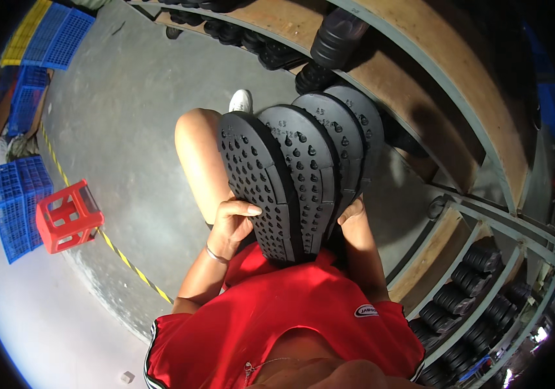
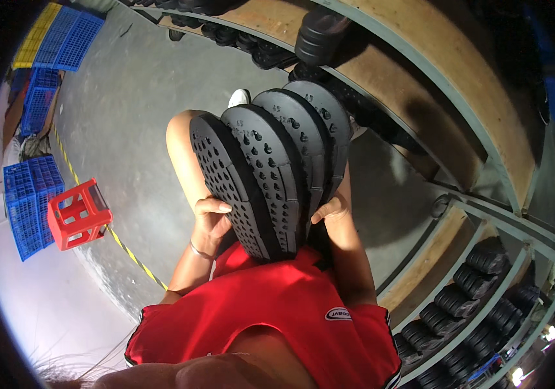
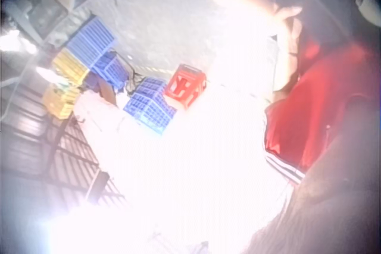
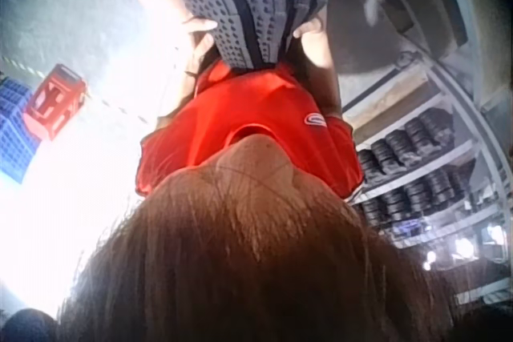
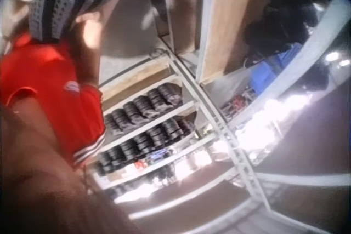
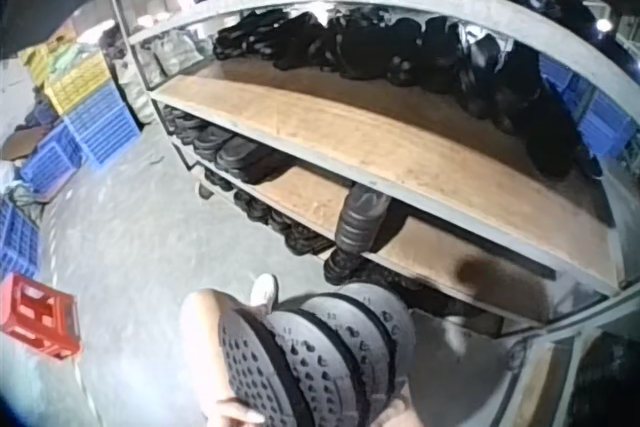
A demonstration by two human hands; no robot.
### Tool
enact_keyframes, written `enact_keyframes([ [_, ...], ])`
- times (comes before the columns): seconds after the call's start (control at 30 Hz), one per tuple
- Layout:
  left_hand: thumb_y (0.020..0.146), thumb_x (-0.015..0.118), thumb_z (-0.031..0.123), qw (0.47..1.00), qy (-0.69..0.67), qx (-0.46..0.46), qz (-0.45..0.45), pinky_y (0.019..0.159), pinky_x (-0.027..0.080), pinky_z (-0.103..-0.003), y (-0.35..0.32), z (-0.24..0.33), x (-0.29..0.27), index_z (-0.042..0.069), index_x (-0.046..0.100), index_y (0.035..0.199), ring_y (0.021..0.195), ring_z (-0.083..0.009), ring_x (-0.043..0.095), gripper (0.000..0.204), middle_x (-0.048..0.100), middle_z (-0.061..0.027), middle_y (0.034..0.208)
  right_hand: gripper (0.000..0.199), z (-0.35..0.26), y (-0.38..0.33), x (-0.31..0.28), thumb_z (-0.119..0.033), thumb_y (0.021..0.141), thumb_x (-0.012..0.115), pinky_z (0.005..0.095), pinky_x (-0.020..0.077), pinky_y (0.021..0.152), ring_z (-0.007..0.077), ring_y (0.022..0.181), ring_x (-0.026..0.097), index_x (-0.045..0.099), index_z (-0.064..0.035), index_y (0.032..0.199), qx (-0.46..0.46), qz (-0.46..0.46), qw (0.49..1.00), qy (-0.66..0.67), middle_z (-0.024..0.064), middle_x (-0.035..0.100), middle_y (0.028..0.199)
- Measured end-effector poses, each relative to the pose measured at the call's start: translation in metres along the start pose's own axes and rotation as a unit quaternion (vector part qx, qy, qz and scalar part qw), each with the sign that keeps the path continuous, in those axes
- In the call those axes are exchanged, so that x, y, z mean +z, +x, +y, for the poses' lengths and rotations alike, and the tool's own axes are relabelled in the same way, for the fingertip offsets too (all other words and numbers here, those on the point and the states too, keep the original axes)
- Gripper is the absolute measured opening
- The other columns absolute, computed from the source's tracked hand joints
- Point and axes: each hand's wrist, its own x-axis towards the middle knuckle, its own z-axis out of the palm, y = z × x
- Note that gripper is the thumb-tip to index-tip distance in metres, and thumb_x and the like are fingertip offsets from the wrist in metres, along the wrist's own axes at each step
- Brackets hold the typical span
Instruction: The person takes shoe soles from a storage rack, stacks and turns them by hand to align their edges, and places them back onto the shelves.
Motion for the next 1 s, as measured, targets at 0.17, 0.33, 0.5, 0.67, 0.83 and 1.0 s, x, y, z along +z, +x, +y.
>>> enact_keyframes([
  [0.17,0.062,0.059,-0.012,0.996,0.088,0.021,0.0,0.096,0.048,-0.038,0.001,0.005,0.025,-0.002,0.045,0.13,0.109,-0.0286,0.06,0.071,0.062,-0.0155,0.116,0.138,0.006,-0.001,-0.017,-0.013,0.029,0.097,0.0389,0.0311,0.109,0.0284,0.131,0.039,0.024,0.0012,0.145,-0.012,0.002,1.0,0.001,0.0127,0.042,0.142],
  [0.33,0.066,0.067,-0.012,0.977,0.212,0.025,0.011,0.099,0.043,-0.035,-0.005,-0.003,0.048,0.003,0.032,0.139,0.115,-0.0228,0.054,0.082,0.054,-0.0113,0.124,0.138,0.008,-0.004,-0.029,-0.013,0.029,0.097,0.039,0.0311,0.11,0.0285,0.131,0.04,0.025,0.0016,0.145,-0.019,-0.006,1.0,0.0,0.013,0.043,0.142],
  [0.5,0.077,0.073,-0.003,0.908,0.396,0.12,-0.068,0.106,0.035,-0.035,-0.004,-0.016,0.068,0.006,0.01,0.149,0.129,-0.0209,0.041,0.096,0.042,-0.012,0.137,0.134,0.011,-0.008,-0.034,-0.012,0.031,0.097,0.039,0.0314,0.109,0.0282,0.13,0.041,0.027,0.0019,0.145,-0.008,-0.018,1.0,0.023,0.0133,0.044,0.14],
  [0.67,0.077,0.078,0.007,0.897,0.401,0.165,-0.085,0.112,0.028,-0.035,0.0,-0.02,0.056,-0.001,0.014,0.149,0.136,-0.0228,0.034,0.096,0.034,-0.0151,0.147,0.128,-0.008,-0.006,-0.012,-0.01,0.035,0.096,0.0389,0.0321,0.109,0.0276,0.13,0.042,0.03,0.0021,0.144,0.005,-0.037,0.997,0.069,0.0136,0.047,0.138],
  [0.83,0.09,0.064,0.013,0.93,0.349,0.113,-0.037,0.11,0.03,-0.035,0.008,-0.002,0.035,0.005,0.006,0.152,0.136,-0.0236,0.035,0.085,0.025,-0.0164,0.153,0.098,-0.091,0.015,0.061,0.0,0.053,0.083,0.0351,0.034,0.106,0.0257,0.126,0.045,0.038,0.0015,0.139,0.258,-0.142,0.933,-0.206,0.013,0.051,0.133],
  [1.0,0.078,0.078,0.026,0.936,0.303,0.114,-0.136,0.116,0.013,-0.036,0.007,-0.006,0.018,0.005,-0.003,0.152,0.145,-0.025,0.012,0.111,0.009,-0.0153,0.157,0.087,-0.104,0.023,0.122,-0.001,0.058,0.078,0.0336,0.0356,0.103,0.0235,0.12,0.049,0.042,0.0016,0.136,0.279,-0.095,0.912,-0.285,0.0121,0.054,0.128],
])
